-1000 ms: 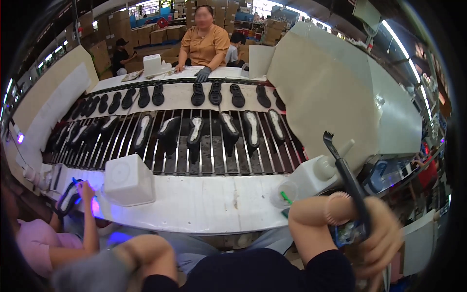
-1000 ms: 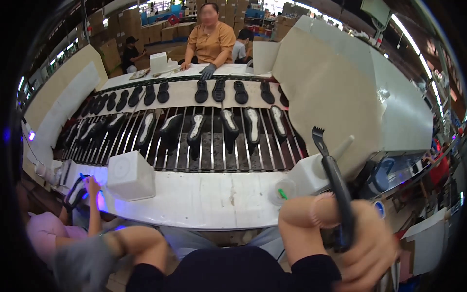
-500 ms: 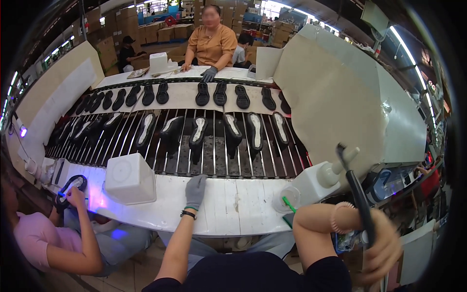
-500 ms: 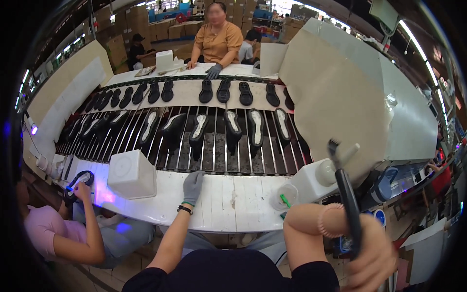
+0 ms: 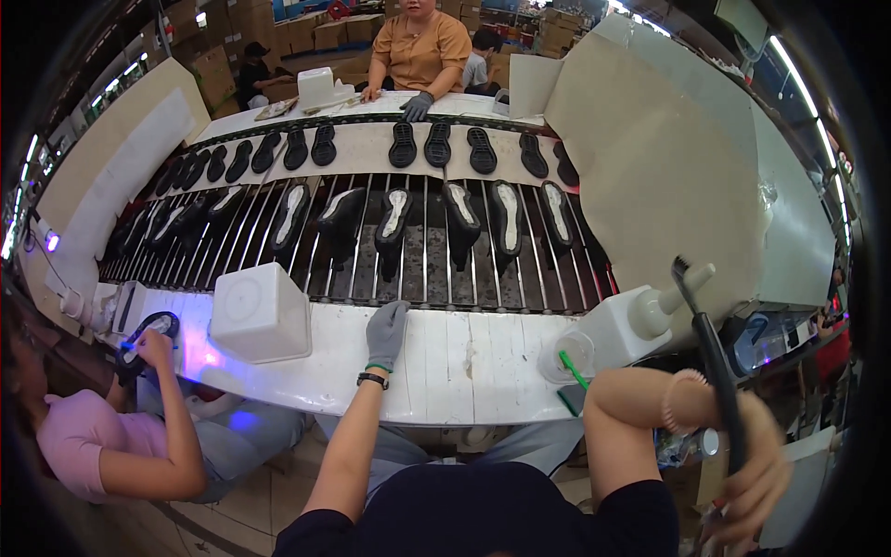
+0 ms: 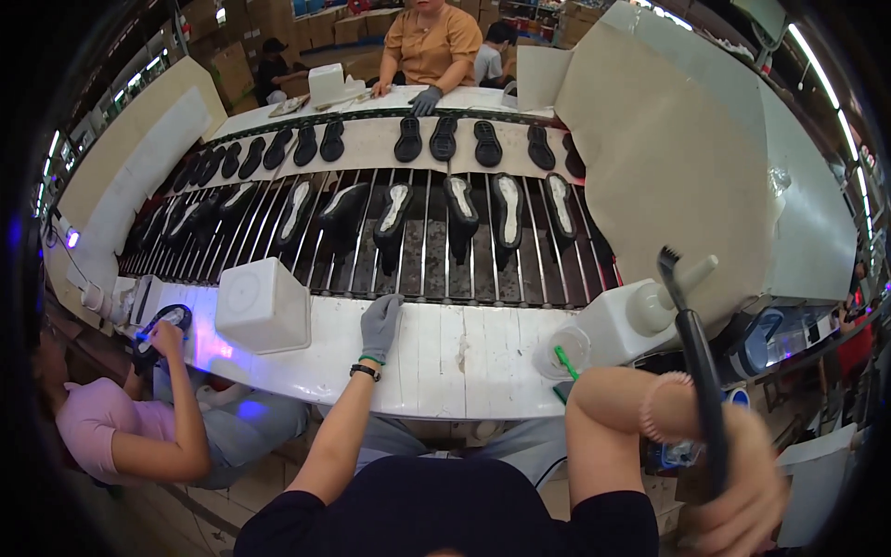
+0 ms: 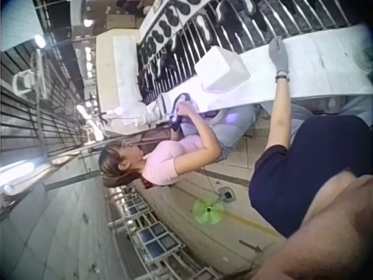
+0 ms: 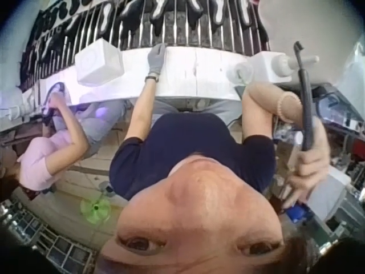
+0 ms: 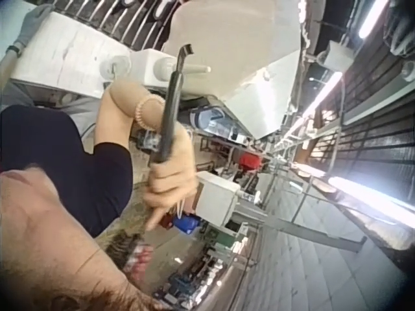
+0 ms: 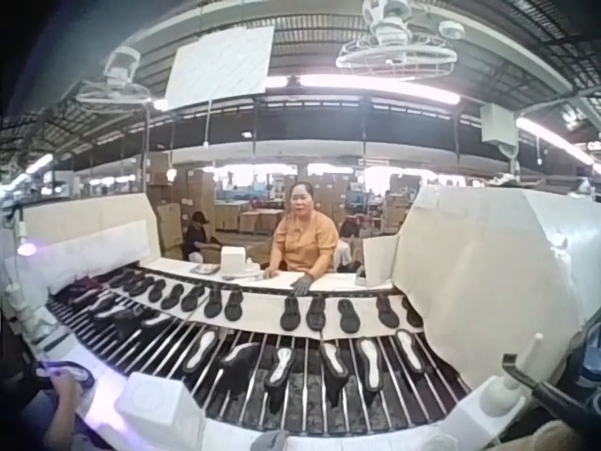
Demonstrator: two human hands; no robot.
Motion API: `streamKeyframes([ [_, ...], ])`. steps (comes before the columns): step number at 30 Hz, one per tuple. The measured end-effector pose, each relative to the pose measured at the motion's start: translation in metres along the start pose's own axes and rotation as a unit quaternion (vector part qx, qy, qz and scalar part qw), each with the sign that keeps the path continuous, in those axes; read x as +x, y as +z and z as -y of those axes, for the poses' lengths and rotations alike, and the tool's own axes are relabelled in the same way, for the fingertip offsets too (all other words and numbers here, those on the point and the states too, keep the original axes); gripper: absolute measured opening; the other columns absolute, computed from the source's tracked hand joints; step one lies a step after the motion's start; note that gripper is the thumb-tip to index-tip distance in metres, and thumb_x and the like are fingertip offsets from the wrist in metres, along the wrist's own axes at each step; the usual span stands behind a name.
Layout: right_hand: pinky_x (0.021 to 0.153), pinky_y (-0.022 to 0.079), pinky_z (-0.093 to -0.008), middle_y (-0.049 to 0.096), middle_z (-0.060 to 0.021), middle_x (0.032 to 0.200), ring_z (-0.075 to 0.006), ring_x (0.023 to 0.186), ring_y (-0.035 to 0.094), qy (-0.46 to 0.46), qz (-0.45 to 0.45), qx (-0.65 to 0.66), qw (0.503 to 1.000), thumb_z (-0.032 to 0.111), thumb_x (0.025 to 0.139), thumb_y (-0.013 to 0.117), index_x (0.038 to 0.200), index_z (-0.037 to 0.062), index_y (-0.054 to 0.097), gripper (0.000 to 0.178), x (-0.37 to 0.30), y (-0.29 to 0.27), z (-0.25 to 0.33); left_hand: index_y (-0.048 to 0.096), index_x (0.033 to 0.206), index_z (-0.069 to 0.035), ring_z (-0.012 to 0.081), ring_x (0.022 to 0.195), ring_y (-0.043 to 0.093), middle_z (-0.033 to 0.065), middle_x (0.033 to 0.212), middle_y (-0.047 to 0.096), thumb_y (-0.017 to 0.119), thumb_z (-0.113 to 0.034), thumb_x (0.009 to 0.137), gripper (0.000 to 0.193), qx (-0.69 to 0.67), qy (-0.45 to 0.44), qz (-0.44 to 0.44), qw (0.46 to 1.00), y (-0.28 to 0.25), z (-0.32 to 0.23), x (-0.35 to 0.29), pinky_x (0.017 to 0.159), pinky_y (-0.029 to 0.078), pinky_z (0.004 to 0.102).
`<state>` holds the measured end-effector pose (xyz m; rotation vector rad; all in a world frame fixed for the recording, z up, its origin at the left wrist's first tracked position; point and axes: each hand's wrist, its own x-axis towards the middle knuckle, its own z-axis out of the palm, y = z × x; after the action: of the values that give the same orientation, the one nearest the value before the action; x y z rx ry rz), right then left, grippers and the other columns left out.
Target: Apply adhesive to shoe outsoles and midsoles using a brush.
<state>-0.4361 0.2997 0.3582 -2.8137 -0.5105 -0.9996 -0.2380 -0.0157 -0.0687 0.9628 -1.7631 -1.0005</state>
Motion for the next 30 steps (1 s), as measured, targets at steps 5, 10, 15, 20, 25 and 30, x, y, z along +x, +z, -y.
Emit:
streamKeyframes([
  [5, 0.055, 0.035, -0.0247, 0.061, -0.0067, 0.090, -0.0094, 0.064, 0.051, 0.042, 0.080, 0.075, 0.993, 0.000, 0.087, 0.050, 0.097, 0.0020, 0.067, 0.021, 0.007, 0.006, -0.005, 0.069, 0.101, -0.003, 0.0271, 0.092, 0.066, 0.0127, 0.097, 0.070, 0.056, -0.022, 0.093, 0.024, 0.020, 0.002, -0.013, 1.000, -0.006, 0.001, -0.002, 0.081, 0.050, 0.0342],
  [10, 0.053, 0.034, -0.0260, 0.064, -0.0135, 0.085, -0.0128, 0.056, 0.046, -0.038, -0.022, 0.050, 0.998, 0.000, 0.084, 0.052, 0.100, -0.0029, 0.068, 0.023, -0.022, 0.013, 0.003, 0.069, 0.101, -0.003, 0.0272, 0.091, 0.066, 0.0131, 0.097, 0.070, 0.056, -0.021, 0.093, 0.023, 0.022, 0.031, -0.005, 0.999, 0.000, 0.003, -0.003, 0.080, 0.050, 0.0342],
  [15, 0.047, 0.036, -0.0304, 0.062, -0.0199, 0.076, -0.0152, 0.051, 0.047, -0.195, -0.306, 0.308, 0.880, -0.003, 0.087, 0.057, 0.124, -0.0039, 0.058, 0.037, -0.073, 0.069, -0.034, 0.069, 0.102, -0.003, 0.0268, 0.091, 0.066, 0.0127, 0.096, 0.070, 0.056, -0.020, 0.093, 0.023, -0.010, 0.014, 0.004, 1.000, 0.002, 0.002, -0.006, 0.080, 0.050, 0.0336],
  [20, 0.038, 0.034, -0.0195, 0.050, 0.0027, 0.062, -0.0061, 0.041, 0.037, 0.161, -0.645, 0.335, 0.668, 0.017, 0.097, 0.055, 0.130, 0.0218, 0.056, 0.033, -0.180, 0.183, -0.058, 0.065, 0.111, -0.002, 0.0252, 0.096, 0.065, 0.0120, 0.105, 0.068, 0.055, -0.025, 0.095, 0.030, 0.011, -0.001, 0.025, 1.000, -0.002, 0.005, -0.005, 0.087, 0.049, 0.0322],
  [25, 0.050, 0.039, -0.0212, 0.058, -0.0091, 0.091, -0.0091, 0.057, 0.046, 0.350, -0.737, 0.366, 0.448, 0.009, 0.090, 0.059, 0.146, 0.0175, 0.037, 0.061, -0.195, 0.263, -0.105, 0.027, 0.147, -0.005, 0.0211, 0.119, 0.052, 0.0097, 0.137, 0.050, 0.048, -0.039, 0.099, 0.063, -0.470, -0.123, 0.180, 0.855, 0.002, -0.084, 0.020, 0.099, 0.043, 0.0349],
  [30, 0.069, 0.054, -0.0311, 0.060, -0.0131, 0.109, -0.0182, 0.078, 0.060, 0.463, -0.655, 0.347, 0.485, 0.012, 0.087, 0.066, 0.152, 0.0099, 0.024, 0.077, -0.162, 0.255, -0.122, 0.036, 0.141, -0.005, 0.0220, 0.108, 0.062, 0.0130, 0.125, 0.057, 0.065, -0.038, 0.090, 0.068, -0.554, -0.049, 0.310, 0.771, -0.001, -0.185, 0.040, 0.094, 0.053, 0.0371],
])
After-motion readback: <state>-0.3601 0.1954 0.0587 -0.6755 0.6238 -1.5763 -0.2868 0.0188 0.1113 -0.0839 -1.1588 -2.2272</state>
